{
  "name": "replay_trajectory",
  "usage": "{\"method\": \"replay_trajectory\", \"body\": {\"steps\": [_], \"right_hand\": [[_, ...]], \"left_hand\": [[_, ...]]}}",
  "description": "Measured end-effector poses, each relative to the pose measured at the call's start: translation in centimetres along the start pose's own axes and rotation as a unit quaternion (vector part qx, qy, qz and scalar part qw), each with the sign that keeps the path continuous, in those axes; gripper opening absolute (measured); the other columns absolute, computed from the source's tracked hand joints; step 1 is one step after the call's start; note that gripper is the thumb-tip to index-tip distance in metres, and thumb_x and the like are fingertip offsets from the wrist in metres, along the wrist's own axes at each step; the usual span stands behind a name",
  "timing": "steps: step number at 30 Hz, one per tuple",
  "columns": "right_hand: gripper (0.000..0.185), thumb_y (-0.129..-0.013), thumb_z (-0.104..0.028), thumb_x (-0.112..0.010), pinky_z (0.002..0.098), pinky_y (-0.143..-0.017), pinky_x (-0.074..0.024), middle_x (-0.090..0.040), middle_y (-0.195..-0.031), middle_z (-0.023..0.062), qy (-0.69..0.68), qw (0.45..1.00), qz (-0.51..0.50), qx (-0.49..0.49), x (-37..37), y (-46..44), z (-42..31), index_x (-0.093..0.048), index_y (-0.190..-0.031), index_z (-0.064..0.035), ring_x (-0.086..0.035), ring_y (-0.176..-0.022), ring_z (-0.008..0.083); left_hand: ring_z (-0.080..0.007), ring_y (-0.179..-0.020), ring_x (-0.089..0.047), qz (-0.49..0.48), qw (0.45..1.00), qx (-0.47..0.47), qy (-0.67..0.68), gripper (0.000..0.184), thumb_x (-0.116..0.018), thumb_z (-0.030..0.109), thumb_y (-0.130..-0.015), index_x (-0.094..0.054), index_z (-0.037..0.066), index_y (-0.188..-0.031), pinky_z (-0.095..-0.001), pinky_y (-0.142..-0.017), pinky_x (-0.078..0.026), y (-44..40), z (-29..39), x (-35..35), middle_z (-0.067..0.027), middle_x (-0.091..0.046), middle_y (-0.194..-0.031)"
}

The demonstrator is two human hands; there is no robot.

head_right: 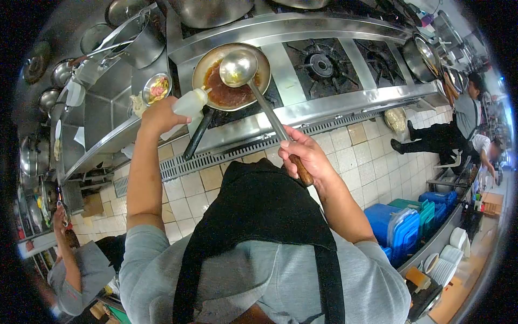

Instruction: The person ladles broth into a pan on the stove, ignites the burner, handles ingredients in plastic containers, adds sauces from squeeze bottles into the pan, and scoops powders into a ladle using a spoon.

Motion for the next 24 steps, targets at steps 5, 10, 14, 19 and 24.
{"method": "replay_trajectory", "body": {"steps": [5, 10, 14, 19, 24], "right_hand": [[0.05, -0.093, -0.012, -0.059, 0.0237, -0.034, -0.0395, -0.056, -0.075, 0.0054, 0.002, 1.0, -0.004, -0.005, 0.0, 0.1, -0.4, -0.04, -0.14, -0.0103, -0.049, -0.042, 0.0107], [0.054, -0.093, -0.01, -0.057, 0.022, -0.033, -0.0376, -0.054, -0.075, 0.0062, 0.008, 1.0, 0.012, 0.002, -0.4, 0.1, -0.4, -0.038, -0.143, -0.0069, -0.047, -0.04, 0.0093], [0.054, -0.093, -0.01, -0.057, 0.0222, -0.033, -0.0379, -0.054, -0.075, 0.0062, 0.002, 1.0, 0.013, 0.0, -0.4, 0.1, -0.3, -0.038, -0.143, -0.0067, -0.048, -0.04, 0.0094], [0.052, -0.093, -0.012, -0.058, 0.0239, -0.034, -0.0391, -0.055, -0.075, 0.0054, 0.001, 1.0, 0.004, -0.002, 0.0, 0.1, 0.0, -0.039, -0.142, -0.0111, -0.048, -0.042, 0.0106], [0.052, -0.093, -0.011, -0.058, 0.0241, -0.034, -0.0393, -0.055, -0.075, 0.0056, -0.003, 1.0, 0.005, 0.002, -0.1, 0.1, 0.3, -0.04, -0.142, -0.0111, -0.048, -0.042, 0.0109]], "left_hand": [[-0.0311, -0.098, -0.066, -0.012, 1.0, 0.008, -0.007, 0.058, -0.081, 0.047, -0.064, -0.066, 0.012, -0.108, -0.0423, -0.081, -0.05, -0.5, 0.6, 0.4, -0.0131, -0.07, -0.102], [-0.0302, -0.097, -0.066, -0.02, 1.0, -0.002, -0.011, 0.057, -0.081, 0.047, -0.066, -0.066, 0.01, -0.107, -0.043, -0.081, -0.051, -0.9, 0.7, 0.8, -0.0119, -0.07, -0.101], [-0.0299, -0.097, -0.066, -0.017, 0.999, 0.004, -0.027, 0.057, -0.081, 0.047, -0.066, -0.066, 0.01, -0.107, -0.0427, -0.081, -0.051, -1.0, 0.6, 0.8, -0.0118, -0.07, -0.101], [-0.031, -0.096, -0.066, -0.012, 1.0, 0.01, -0.014, 0.054, -0.082, 0.042, -0.065, -0.067, 0.012, -0.108, -0.0429, -0.08, -0.05, -1.1, -0.2, 0.5, -0.013, -0.07, -0.101], [-0.0313, -0.097, -0.066, -0.013, 1.0, -0.003, -0.014, 0.054, -0.081, 0.043, -0.066, -0.066, 0.01, -0.106, -0.0433, -0.081, -0.05, -0.8, -0.4, 0.8, -0.0132, -0.07, -0.1]]}}
Point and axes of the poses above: each hand's wrist, its own y-axis away from the middle knuckle, its own x-axis out of the back of the hand, z = x × y, the point moved 1 cm from there along -y, towards the middle knuckle
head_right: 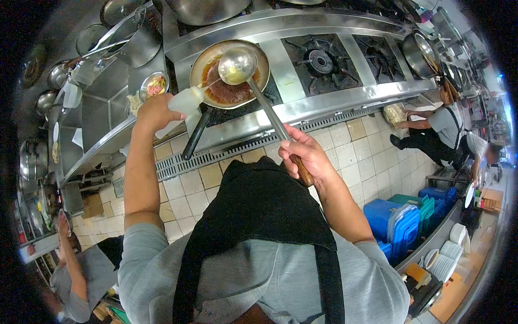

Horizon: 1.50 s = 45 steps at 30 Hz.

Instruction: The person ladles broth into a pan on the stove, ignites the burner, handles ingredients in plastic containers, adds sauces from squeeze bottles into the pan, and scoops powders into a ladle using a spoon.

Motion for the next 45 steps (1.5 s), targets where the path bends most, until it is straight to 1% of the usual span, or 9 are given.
{"method": "replay_trajectory", "body": {"steps": [21, 26, 30, 32, 34, 35, 39, 43, 45], "right_hand": [[0.051, -0.093, -0.011, -0.058, 0.0225, -0.033, -0.037, -0.054, -0.075, 0.0067, -0.025, 0.997, 0.036, 0.058, -2.5, 1.1, 2.6, -0.041, -0.141, -0.0076, -0.048, -0.041, 0.0103], [0.057, -0.093, -0.009, -0.058, 0.0232, -0.036, -0.0384, -0.054, -0.074, 0.0032, 0.147, 0.982, 0.068, 0.096, -3.6, 1.2, 2.3, -0.036, -0.145, -0.007, -0.048, -0.041, 0.0099], [0.062, -0.092, -0.009, -0.061, 0.0235, -0.041, -0.0408, -0.051, -0.069, -0.0007, 0.321, 0.925, 0.137, 0.152, -3.5, 1.7, 2.2, -0.035, -0.148, -0.0099, -0.052, -0.047, 0.009], [0.066, -0.09, -0.01, -0.064, 0.0282, -0.055, -0.0508, -0.064, -0.085, 0.0079, 0.393, 0.894, 0.179, 0.119, -2.9, 3.0, 1.7, -0.035, -0.149, -0.0132, -0.065, -0.065, 0.0182], [0.068, -0.087, -0.01, -0.066, 0.0337, -0.081, -0.0537, -0.065, -0.118, 0.0161, 0.535, 0.73, 0.17, 0.389, -2.0, 3.7, 2.1, -0.037, -0.148, -0.0155, -0.068, -0.097, 0.0282], [0.067, -0.085, -0.009, -0.067, 0.0353, -0.1, -0.0449, -0.052, -0.139, 0.0169, 0.53, 0.748, 0.181, 0.356, -1.7, 5.1, 2.1, -0.039, -0.146, -0.0151, -0.056, -0.122, 0.0314], [0.065, -0.085, -0.011, -0.067, 0.0356, -0.105, -0.0415, -0.053, -0.138, 0.0171, 0.443, 0.805, 0.182, 0.351, 1.1, 11.1, 4.1, -0.041, -0.145, -0.0142, -0.052, -0.127, 0.0284], [0.064, -0.087, -0.013, -0.066, 0.0357, -0.093, -0.0482, -0.062, -0.124, 0.0142, 0.375, 0.82, 0.285, 0.324, 4.8, 21.1, 8.0, -0.041, -0.146, -0.0153, -0.063, -0.105, 0.0239], [0.066, -0.088, -0.014, -0.066, 0.0296, -0.068, -0.0499, -0.066, -0.1, 0.0096, 0.277, 0.901, 0.306, 0.13, 6.6, 27.2, 11.8, -0.039, -0.148, -0.0204, -0.058, -0.069, 0.0148]], "left_hand": [[-0.0332, -0.093, -0.066, 0.016, 0.996, -0.048, 0.079, 0.049, -0.081, 0.034, -0.066, -0.069, 0.008, -0.105, -0.0413, -0.082, -0.049, 1.4, -2.4, 0.0, -0.0178, -0.07, -0.097], [-0.0297, -0.088, -0.067, 0.056, 0.989, -0.058, 0.121, 0.049, -0.079, 0.029, -0.068, -0.067, 0.005, -0.108, -0.0385, -0.081, -0.049, 1.0, -3.3, -1.7, -0.0168, -0.07, -0.097], [-0.0216, -0.094, -0.064, 0.085, 0.902, -0.086, 0.415, 0.048, -0.078, 0.025, -0.075, -0.062, 0.001, -0.114, -0.0329, -0.085, -0.048, 1.5, -3.2, -3.4, -0.0111, -0.068, -0.1], [-0.0191, -0.098, -0.062, 0.096, 0.855, -0.11, 0.498, 0.048, -0.077, 0.019, -0.077, -0.06, 0.0, -0.117, -0.0317, -0.087, -0.047, 2.0, -2.8, -3.9, -0.0093, -0.066, -0.106], [-0.0187, -0.108, -0.057, 0.137, 0.775, -0.151, 0.598, 0.054, -0.075, 0.007, -0.078, -0.051, 0.0, -0.126, -0.0327, -0.094, -0.044, 2.3, -2.4, -4.6, -0.0088, -0.059, -0.12], [-0.0187, -0.108, -0.057, 0.124, 0.777, -0.167, 0.594, 0.054, -0.075, 0.007, -0.078, -0.051, 0.0, -0.126, -0.0327, -0.094, -0.044, 2.8, -1.7, -4.9, -0.0088, -0.059, -0.12], [-0.0228, -0.114, -0.054, 0.141, 0.776, -0.198, 0.582, 0.066, -0.074, 0.002, -0.077, -0.042, -0.001, -0.135, -0.0361, -0.101, -0.04, 4.5, 2.8, -6.7, -0.0131, -0.055, -0.126], [-0.0257, -0.116, -0.054, 0.112, 0.778, -0.292, 0.545, 0.065, -0.076, 0.005, -0.078, -0.043, -0.002, -0.134, -0.0396, -0.1, -0.044, 5.4, 10.5, -10.6, -0.0163, -0.054, -0.129], [-0.0262, -0.114, -0.056, 0.085, 0.753, -0.363, 0.541, 0.067, -0.076, 0.003, -0.079, -0.042, -0.002, -0.137, -0.0396, -0.097, -0.047, 7.1, 16.0, -12.5, -0.0169, -0.056, -0.127]]}}
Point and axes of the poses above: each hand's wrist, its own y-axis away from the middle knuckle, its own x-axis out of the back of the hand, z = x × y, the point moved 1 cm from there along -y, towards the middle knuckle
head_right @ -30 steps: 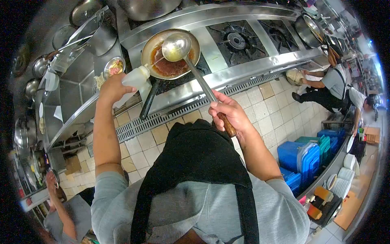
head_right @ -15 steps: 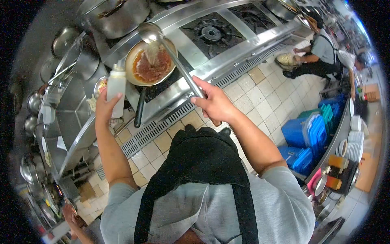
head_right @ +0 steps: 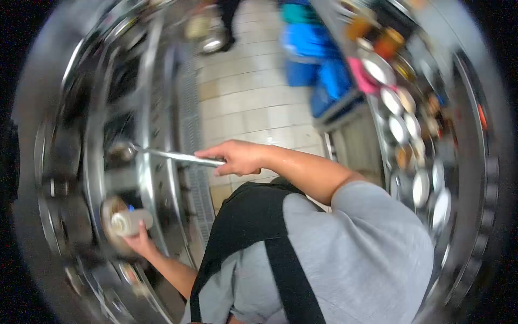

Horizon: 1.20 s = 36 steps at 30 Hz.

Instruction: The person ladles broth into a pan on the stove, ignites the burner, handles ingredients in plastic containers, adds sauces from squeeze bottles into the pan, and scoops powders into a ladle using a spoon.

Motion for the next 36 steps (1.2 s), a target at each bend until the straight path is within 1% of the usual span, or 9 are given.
{"method": "replay_trajectory", "body": {"steps": [1, 3, 9, 14, 25, 29, 31, 34, 36], "right_hand": [[0.066, -0.088, -0.015, -0.065, 0.0309, -0.057, -0.0507, -0.061, -0.082, 0.0078, 0.034, 0.996, 0.057, 0.066, 1.0, 2.1, 3.0, -0.038, -0.148, -0.0234, -0.055, -0.056, 0.0154], [0.064, -0.087, -0.016, -0.064, 0.0382, -0.055, -0.0518, -0.065, -0.094, 0.0161, 0.019, 0.99, 0.074, -0.115, 3.3, 9.0, 4.9, -0.041, -0.146, -0.0184, -0.059, -0.059, 0.0252], [0.064, -0.084, -0.014, -0.062, 0.0402, -0.051, -0.0531, -0.065, -0.093, 0.0206, -0.012, 0.933, 0.259, -0.249, 2.3, 22.9, 17.2, -0.041, -0.145, -0.0165, -0.064, -0.059, 0.0276], [0.063, -0.084, -0.012, -0.062, 0.0388, -0.046, -0.0495, -0.06, -0.063, 0.0132, -0.157, 0.841, 0.377, -0.356, -2.4, 31.3, 23.2, -0.042, -0.144, -0.0146, -0.059, -0.047, 0.0256], [0.066, -0.081, -0.006, -0.066, 0.0338, -0.045, -0.0447, -0.059, -0.069, 0.0097, -0.419, 0.606, 0.592, -0.326, -15.5, 32.2, 29.7, -0.044, -0.143, -0.012, -0.054, -0.047, 0.0178], [0.062, -0.08, -0.001, -0.065, 0.0323, -0.044, -0.0454, -0.061, -0.071, 0.009, -0.472, 0.531, 0.638, -0.297, -18.1, 29.2, 30.1, -0.049, -0.139, -0.0056, -0.054, -0.046, 0.0162], [0.063, -0.078, -0.002, -0.066, 0.0329, -0.044, -0.0459, -0.061, -0.069, 0.0088, -0.496, 0.474, 0.649, -0.328, -18.9, 27.5, 29.8, -0.049, -0.139, -0.0039, -0.055, -0.047, 0.0157], [0.063, -0.078, -0.003, -0.066, 0.0332, -0.044, -0.0473, -0.063, -0.071, 0.011, -0.501, 0.444, 0.673, -0.314, -20.8, 24.8, 29.4, -0.049, -0.138, -0.0021, -0.059, -0.051, 0.0178], [0.059, -0.078, -0.006, -0.067, 0.032, -0.058, -0.0534, -0.069, -0.082, 0.0146, -0.482, 0.432, 0.68, -0.345, -22.7, 22.2, 29.6, -0.052, -0.135, -0.0015, -0.065, -0.066, 0.0217]], "left_hand": [[-0.0261, -0.113, -0.056, -0.022, 1.0, -0.013, -0.006, 0.068, -0.076, 0.003, -0.08, -0.041, -0.003, -0.138, -0.0394, -0.096, -0.048, -0.2, -0.2, -2.9, -0.0173, -0.055, -0.128], [-0.027, -0.114, -0.056, -0.091, 0.995, 0.022, 0.027, 0.07, -0.077, 0.001, -0.076, -0.041, -0.004, -0.136, -0.0407, -0.099, -0.046, 0.2, 3.0, -10.5, -0.0182, -0.053, -0.131], [-0.0261, -0.116, -0.055, -0.368, 0.916, -0.046, 0.153, 0.069, -0.076, -0.005, -0.075, -0.043, -0.005, -0.135, -0.0404, -0.102, -0.044, 3.2, 11.7, -32.3, -0.0181, -0.054, -0.129], [-0.0276, -0.123, -0.05, -0.553, 0.76, -0.135, 0.312, 0.083, -0.077, -0.004, -0.072, -0.031, -0.004, -0.141, -0.0418, -0.105, -0.041, 10.4, 22.5, -48.6, -0.019, -0.047, -0.135], [-0.0227, -0.112, -0.056, -0.736, 0.414, -0.171, 0.508, 0.087, -0.084, 0.007, -0.067, -0.029, -0.001, -0.135, -0.0363, -0.094, -0.05, 35.1, 42.5, -69.8, -0.0153, -0.051, -0.125], [-0.0261, -0.107, -0.061, -0.753, 0.408, -0.265, 0.443, 0.088, -0.086, 0.015, -0.066, -0.032, -0.003, -0.133, -0.0382, -0.093, -0.051, 42.5, 47.0, -73.9, -0.0186, -0.058, -0.119], [-0.0322, -0.114, -0.057, -0.624, 0.493, -0.45, 0.407, 0.084, -0.087, 0.018, -0.065, -0.039, 0.0, -0.131, -0.0392, -0.098, -0.047, 45.8, 48.1, -76.2, -0.02, -0.055, -0.123], [-0.0373, -0.118, -0.052, -0.68, 0.432, -0.434, 0.403, 0.081, -0.087, 0.021, -0.063, -0.044, 0.004, -0.13, -0.0406, -0.102, -0.043, 50.6, 47.8, -79.5, -0.0205, -0.052, -0.127], [-0.0372, -0.118, -0.052, -0.7, 0.402, -0.46, 0.369, 0.081, -0.086, 0.022, -0.063, -0.044, 0.006, -0.131, -0.041, -0.101, -0.044, 52.9, 47.2, -81.3, -0.02, -0.053, -0.127]]}}
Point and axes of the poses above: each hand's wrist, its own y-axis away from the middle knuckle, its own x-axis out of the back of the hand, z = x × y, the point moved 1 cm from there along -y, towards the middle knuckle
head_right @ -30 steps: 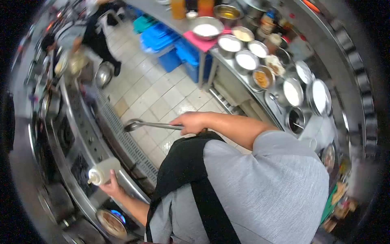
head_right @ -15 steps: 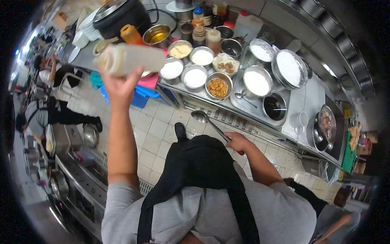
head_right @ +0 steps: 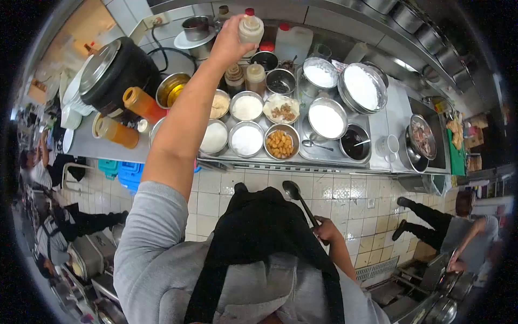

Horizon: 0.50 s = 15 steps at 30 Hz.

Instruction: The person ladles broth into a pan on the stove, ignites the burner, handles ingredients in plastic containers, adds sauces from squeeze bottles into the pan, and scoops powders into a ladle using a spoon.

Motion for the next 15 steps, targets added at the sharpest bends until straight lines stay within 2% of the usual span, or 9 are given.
{"method": "replay_trajectory", "body": {"steps": [1, 2, 4, 5, 7, 9, 10, 12, 15], "right_hand": [[0.059, -0.077, -0.007, -0.069, 0.0314, -0.065, -0.0551, -0.071, -0.088, 0.0154, -0.025, 1.0, 0.011, -0.01, -0.8, 0.4, 0.3, -0.053, -0.134, -0.0005, -0.067, -0.072, 0.0219], [0.059, -0.077, -0.007, -0.069, 0.0314, -0.065, -0.0551, -0.071, -0.088, 0.0154, -0.031, 0.999, 0.014, -0.016, -1.2, 1.2, 0.8, -0.053, -0.134, -0.0005, -0.067, -0.072, 0.0219], [0.061, -0.074, -0.011, -0.074, 0.0305, -0.079, -0.0535, -0.071, -0.098, 0.0144, 0.02, 0.999, -0.01, 0.026, -1.3, 4.5, -2.7, -0.054, -0.131, 0.0024, -0.067, -0.086, 0.0217], [0.061, -0.074, -0.011, -0.074, 0.0305, -0.079, -0.0535, -0.071, -0.098, 0.0144, 0.015, 1.0, -0.008, 0.023, -2.0, 4.4, -1.8, -0.054, -0.131, 0.0024, -0.067, -0.086, 0.0217], [0.063, -0.073, -0.016, -0.078, 0.0312, -0.085, -0.0514, -0.07, -0.103, 0.0159, -0.114, 0.986, 0.071, -0.095, -4.2, 4.1, 1.8, -0.055, -0.128, 0.0051, -0.067, -0.095, 0.0225], [0.061, -0.076, -0.02, -0.078, 0.0305, -0.087, -0.0502, -0.069, -0.107, 0.019, -0.149, 0.983, 0.07, -0.088, -5.6, 3.7, 4.0, -0.057, -0.127, 0.0058, -0.066, -0.1, 0.023], [0.061, -0.076, -0.02, -0.078, 0.0305, -0.087, -0.0504, -0.069, -0.107, 0.02, -0.113, 0.988, 0.089, -0.061, -6.1, 3.4, 4.7, -0.056, -0.127, 0.006, -0.066, -0.1, 0.0234], [0.061, -0.076, -0.02, -0.078, 0.0304, -0.086, -0.0506, -0.069, -0.107, 0.0211, -0.077, 0.991, 0.108, -0.034, -6.2, 3.4, 5.3, -0.056, -0.127, 0.0062, -0.066, -0.1, 0.0237], [0.062, -0.076, -0.02, -0.078, 0.0298, -0.088, -0.0495, -0.068, -0.109, 0.0209, -0.118, 0.985, 0.072, -0.104, -5.6, 3.9, 3.4, -0.056, -0.128, 0.0061, -0.065, -0.104, 0.0261]], "left_hand": [[-0.0371, -0.118, -0.053, -0.053, 0.998, 0.011, -0.021, 0.081, -0.086, 0.022, -0.063, -0.045, 0.007, -0.131, -0.0414, -0.1, -0.045, -0.2, -0.5, -0.4, -0.0195, -0.053, -0.127], [-0.0361, -0.119, -0.053, -0.093, 0.994, 0.033, -0.039, 0.082, -0.086, 0.022, -0.062, -0.044, 0.008, -0.131, -0.0417, -0.1, -0.045, -0.3, -0.9, -0.8, -0.0198, -0.054, -0.128], [-0.036, -0.119, -0.054, -0.14, 0.987, 0.046, -0.058, 0.082, -0.085, 0.022, -0.063, -0.044, 0.009, -0.133, -0.0415, -0.099, -0.046, -0.4, -1.9, -1.1, -0.0193, -0.055, -0.129], [-0.0358, -0.119, -0.055, -0.18, 0.978, 0.059, -0.083, 0.082, -0.084, 0.021, -0.064, -0.043, 0.01, -0.135, -0.0412, -0.098, -0.047, -0.6, -2.2, -1.3, -0.0188, -0.055, -0.13], [-0.0357, -0.116, -0.057, -0.219, 0.965, 0.079, -0.122, 0.085, -0.084, 0.024, -0.064, -0.042, 0.009, -0.136, -0.0414, -0.097, -0.047, -1.0, -2.1, -1.1, -0.0198, -0.057, -0.127], [-0.0355, -0.111, -0.061, -0.285, 0.928, 0.127, -0.205, 0.092, -0.085, 0.03, -0.062, -0.04, 0.006, -0.139, -0.0417, -0.095, -0.048, -1.5, -1.7, -0.7, -0.0217, -0.063, -0.12], [-0.0337, -0.11, -0.062, -0.309, 0.91, 0.135, -0.24, 0.092, -0.083, 0.035, -0.064, -0.04, 0.006, -0.14, -0.0412, -0.094, -0.049, -1.8, -1.7, -0.6, -0.0224, -0.063, -0.119], [-0.0328, -0.11, -0.062, -0.329, 0.904, 0.156, -0.224, 0.09, -0.083, 0.036, -0.064, -0.043, 0.007, -0.138, -0.0408, -0.094, -0.049, -2.3, -2.8, -0.9, -0.0218, -0.064, -0.119], [-0.0316, -0.11, -0.063, -0.318, 0.908, 0.174, -0.209, 0.084, -0.082, 0.039, -0.064, -0.048, 0.008, -0.135, -0.0401, -0.093, -0.049, -2.1, -3.9, 0.0, -0.0206, -0.065, -0.118]]}}
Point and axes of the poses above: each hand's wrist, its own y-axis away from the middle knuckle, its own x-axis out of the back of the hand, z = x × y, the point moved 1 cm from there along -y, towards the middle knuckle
